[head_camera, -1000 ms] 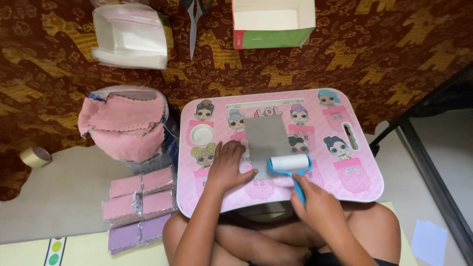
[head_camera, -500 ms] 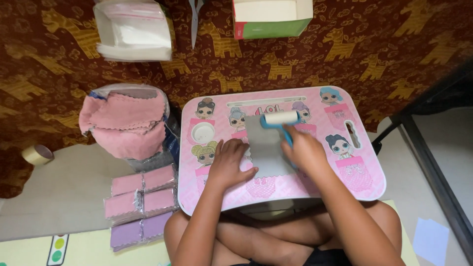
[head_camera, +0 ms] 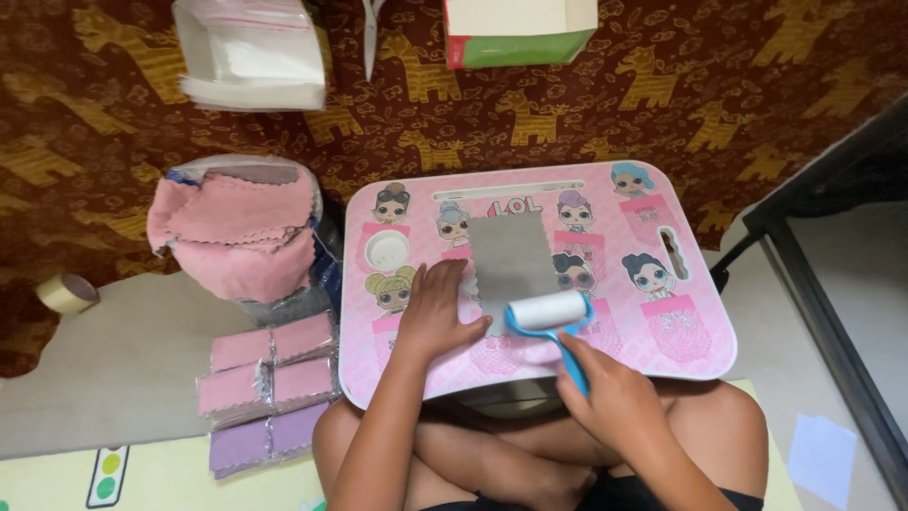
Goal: The person uses a lint roller to clean small purple fabric pieces on a low table and then places each piece into an individual clear plastic bag.
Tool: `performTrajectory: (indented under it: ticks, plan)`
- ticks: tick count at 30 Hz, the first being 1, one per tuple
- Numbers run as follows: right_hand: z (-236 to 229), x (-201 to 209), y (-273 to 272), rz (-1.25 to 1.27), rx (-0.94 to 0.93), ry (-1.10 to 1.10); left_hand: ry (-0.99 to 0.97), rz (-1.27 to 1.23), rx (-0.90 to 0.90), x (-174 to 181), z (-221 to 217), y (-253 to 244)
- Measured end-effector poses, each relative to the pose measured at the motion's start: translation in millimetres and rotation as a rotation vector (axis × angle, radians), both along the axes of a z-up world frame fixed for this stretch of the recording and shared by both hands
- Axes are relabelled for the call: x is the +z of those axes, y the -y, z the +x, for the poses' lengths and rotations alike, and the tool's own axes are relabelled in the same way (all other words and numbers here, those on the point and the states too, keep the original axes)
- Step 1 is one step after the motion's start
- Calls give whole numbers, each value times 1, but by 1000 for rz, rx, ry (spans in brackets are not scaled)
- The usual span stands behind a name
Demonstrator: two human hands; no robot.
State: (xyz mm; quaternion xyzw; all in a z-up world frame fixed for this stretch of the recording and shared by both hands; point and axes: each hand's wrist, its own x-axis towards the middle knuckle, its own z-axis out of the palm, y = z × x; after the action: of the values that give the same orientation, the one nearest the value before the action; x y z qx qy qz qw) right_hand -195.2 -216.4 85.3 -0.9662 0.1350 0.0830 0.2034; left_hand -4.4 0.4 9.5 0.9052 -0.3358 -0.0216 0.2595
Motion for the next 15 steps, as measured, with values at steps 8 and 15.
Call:
performTrajectory:
  ticks: [8,15]
  plan:
    - [114,4,-29,-22,127,74,2,-33,15,-5,-1,-1]
    - [178,-2,-22,-51,160,176,23,-41,8,-6,1,-2]
